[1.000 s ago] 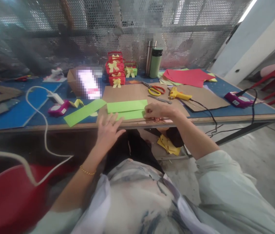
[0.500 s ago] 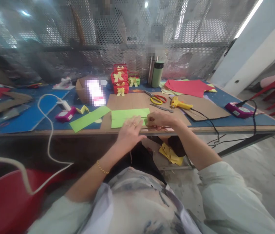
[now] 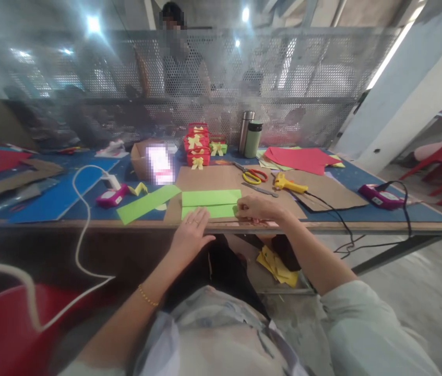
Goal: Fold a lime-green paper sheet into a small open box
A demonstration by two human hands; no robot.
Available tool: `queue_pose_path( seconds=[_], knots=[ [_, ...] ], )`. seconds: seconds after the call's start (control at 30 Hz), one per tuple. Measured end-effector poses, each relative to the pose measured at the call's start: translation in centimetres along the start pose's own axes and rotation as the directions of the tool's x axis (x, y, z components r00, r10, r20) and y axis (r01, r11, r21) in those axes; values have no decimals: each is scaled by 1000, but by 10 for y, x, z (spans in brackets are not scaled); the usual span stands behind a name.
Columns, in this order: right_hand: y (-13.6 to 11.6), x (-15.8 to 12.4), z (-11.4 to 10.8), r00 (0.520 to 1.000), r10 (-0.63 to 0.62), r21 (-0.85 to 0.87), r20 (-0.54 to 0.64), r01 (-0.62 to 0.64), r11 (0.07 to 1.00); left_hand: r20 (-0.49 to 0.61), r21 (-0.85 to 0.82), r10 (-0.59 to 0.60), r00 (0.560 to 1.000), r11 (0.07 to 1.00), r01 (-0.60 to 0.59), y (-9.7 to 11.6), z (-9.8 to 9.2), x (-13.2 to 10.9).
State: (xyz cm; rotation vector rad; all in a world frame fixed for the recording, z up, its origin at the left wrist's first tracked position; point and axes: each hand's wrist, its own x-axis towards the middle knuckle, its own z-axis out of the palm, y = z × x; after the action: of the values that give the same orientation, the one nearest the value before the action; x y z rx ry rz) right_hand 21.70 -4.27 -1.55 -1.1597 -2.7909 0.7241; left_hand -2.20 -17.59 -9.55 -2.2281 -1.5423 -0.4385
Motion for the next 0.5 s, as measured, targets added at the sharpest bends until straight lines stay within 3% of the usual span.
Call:
queue_pose_path(
  seconds=[0.2,0.33,0.5],
  knots=[
    [-8,-5,-2,999,38,12,-4,-38,999,-53,-10,-71,996,997,71,-13,4,-17],
    [-7,-5,-1,1000,24,-14,-14,-24,1000,-88,17,-96,991,995,98,-19,-3,-21],
    [-5,-4,0,1000,4,-61,-16,-5,998,-154,2,-76,985,997,77,-9,-18,18]
  ],
)
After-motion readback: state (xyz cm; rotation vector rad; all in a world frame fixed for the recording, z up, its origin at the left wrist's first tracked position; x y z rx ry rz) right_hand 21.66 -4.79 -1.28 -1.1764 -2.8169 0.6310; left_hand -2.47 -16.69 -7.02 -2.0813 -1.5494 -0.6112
